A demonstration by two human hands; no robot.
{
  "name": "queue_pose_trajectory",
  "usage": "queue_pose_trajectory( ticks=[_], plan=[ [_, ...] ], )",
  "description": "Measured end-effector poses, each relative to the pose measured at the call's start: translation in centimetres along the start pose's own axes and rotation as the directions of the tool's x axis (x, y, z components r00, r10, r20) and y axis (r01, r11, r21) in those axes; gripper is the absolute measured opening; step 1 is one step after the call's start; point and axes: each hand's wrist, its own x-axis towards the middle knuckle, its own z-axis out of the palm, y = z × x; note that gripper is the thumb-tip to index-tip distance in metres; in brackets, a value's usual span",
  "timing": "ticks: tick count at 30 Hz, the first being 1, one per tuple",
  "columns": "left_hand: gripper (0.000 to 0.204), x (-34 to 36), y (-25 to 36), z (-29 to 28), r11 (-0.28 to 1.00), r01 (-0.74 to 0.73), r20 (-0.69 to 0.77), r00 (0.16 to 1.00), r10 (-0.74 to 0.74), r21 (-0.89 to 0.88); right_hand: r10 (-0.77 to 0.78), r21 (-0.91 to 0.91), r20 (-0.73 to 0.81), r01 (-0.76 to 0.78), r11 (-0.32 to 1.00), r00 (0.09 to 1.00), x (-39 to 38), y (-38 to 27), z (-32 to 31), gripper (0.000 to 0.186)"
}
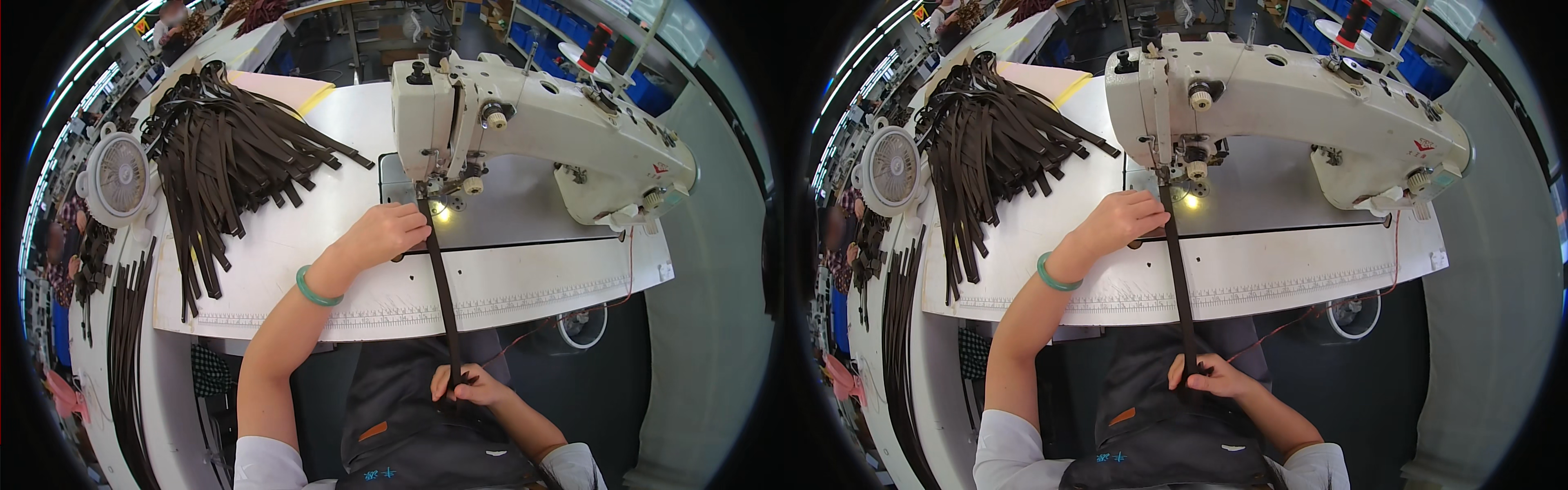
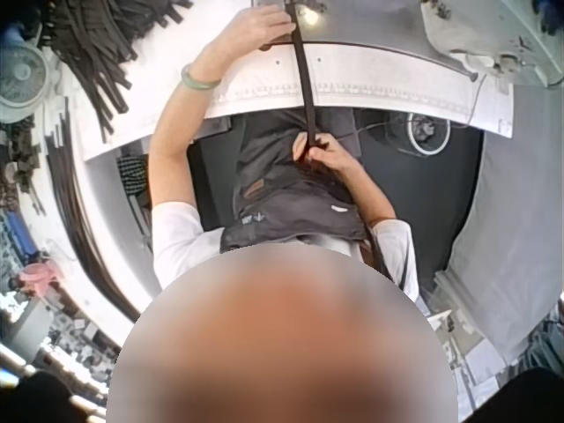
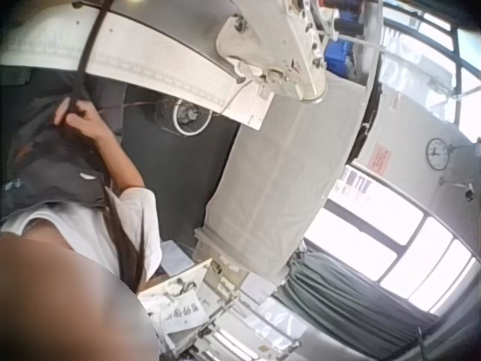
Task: The recorder uses a sewing machine to stitch together or reinforce thin leather or fabric straps.
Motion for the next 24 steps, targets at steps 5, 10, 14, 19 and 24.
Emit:
queue_pose_trajectory(
  ticks=[5, 10, 14, 19, 24],
  plan=[
    [0.021, 0.0, 0.0, 0.0, 1.000, -0.008, -0.006, 1.000, 0.008, 0.000, -0.003, 0.035, -0.051, 0.005, 0.999, 0.999, 0.3, 0.0, -0.3, 0.033],
    [0.021, 0.0, 0.0, 0.0, 1.000, -0.010, 0.006, 1.000, 0.010, -0.007, 0.031, 0.029, -0.125, -0.027, 0.999, 0.992, 1.0, -0.1, -0.5, 0.041],
    [0.020, 0.1, 0.1, -0.1, 1.000, -0.009, 0.012, 1.000, 0.009, 0.000, 0.075, 0.082, -0.191, -0.060, 0.995, 0.979, 1.5, 0.1, -0.9, 0.050],
    [0.020, 0.1, 0.1, -0.1, 1.000, -0.017, 0.001, 1.000, 0.017, 0.001, 0.033, 0.129, -0.192, -0.008, 0.992, 0.981, 2.4, -0.6, -0.7, 0.053],
    [0.021, 0.1, 0.1, 0.2, 0.999, -0.029, -0.016, 0.999, 0.028, -0.016, 0.019, 0.125, -0.203, 0.007, 0.992, 0.979, 1.9, -0.3, -0.8, 0.052]
  ],
)
